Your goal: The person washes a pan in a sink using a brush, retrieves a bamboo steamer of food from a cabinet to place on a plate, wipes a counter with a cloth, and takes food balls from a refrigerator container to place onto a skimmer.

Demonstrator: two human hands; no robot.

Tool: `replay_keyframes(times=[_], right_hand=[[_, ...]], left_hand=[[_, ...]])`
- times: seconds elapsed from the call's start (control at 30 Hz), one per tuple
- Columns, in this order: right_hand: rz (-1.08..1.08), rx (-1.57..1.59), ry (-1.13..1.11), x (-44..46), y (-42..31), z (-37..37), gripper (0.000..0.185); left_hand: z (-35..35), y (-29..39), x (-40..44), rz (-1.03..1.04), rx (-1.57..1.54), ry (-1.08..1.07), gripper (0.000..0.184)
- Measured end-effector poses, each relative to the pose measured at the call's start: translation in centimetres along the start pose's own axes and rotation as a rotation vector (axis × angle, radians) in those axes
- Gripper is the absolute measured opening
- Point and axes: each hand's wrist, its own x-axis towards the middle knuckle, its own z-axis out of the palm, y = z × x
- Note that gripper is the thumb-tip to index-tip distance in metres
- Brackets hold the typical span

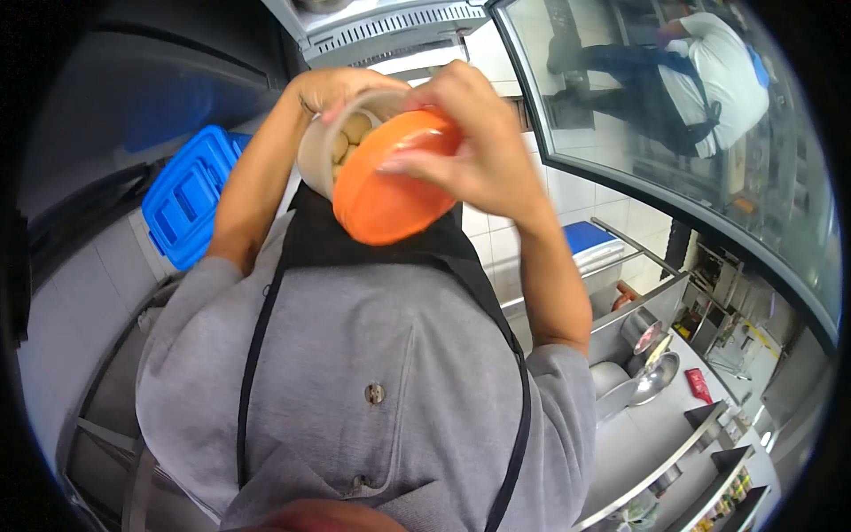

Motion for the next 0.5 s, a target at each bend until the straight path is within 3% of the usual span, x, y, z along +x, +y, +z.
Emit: replay_keyframes(times=[0.07, 0.13, 0.17, 0.27, 0.37, 0.43, 0.5], right_hand=[[0.072, 0.064, -0.13, -0.2, 0.1, -4.3, 0.03], [0.225, 0.088, 0.238, -0.5, 1.2, -6.6, 0.026], [0.276, -0.04, 0.222, -0.2, 1.8, -6.9, 0.026], [0.244, -0.371, 0.146, 0.6, 5.9, -3.6, 0.028], [0.329, -0.323, 0.015, 1.7, 5.3, -0.6, 0.025], [-0.188, -0.868, 0.182, 2.5, 4.0, -0.7, 0.027], [-0.262, -0.757, 0.099, 2.1, 1.3, 1.5, 0.028]], left_hand=[[-1.3, -1.7, -0.5, 0.048, -0.054, -0.024, 0.13], [-2.2, -2.7, -0.1, 0.375, 0.073, -0.09, 0.127], [-1.8, -2.5, -0.2, 0.481, 0.132, -0.084, 0.126], [-0.7, -2.1, -0.6, 0.411, 0.104, 0.05, 0.128], [-0.6, -1.8, -1.2, 0.291, 0.085, 0.118, 0.127], [-0.6, -1.9, -1.6, 0.25, 0.099, 0.147, 0.125], [-0.3, -2.3, -1.5, 0.312, 0.023, 0.206, 0.122]])
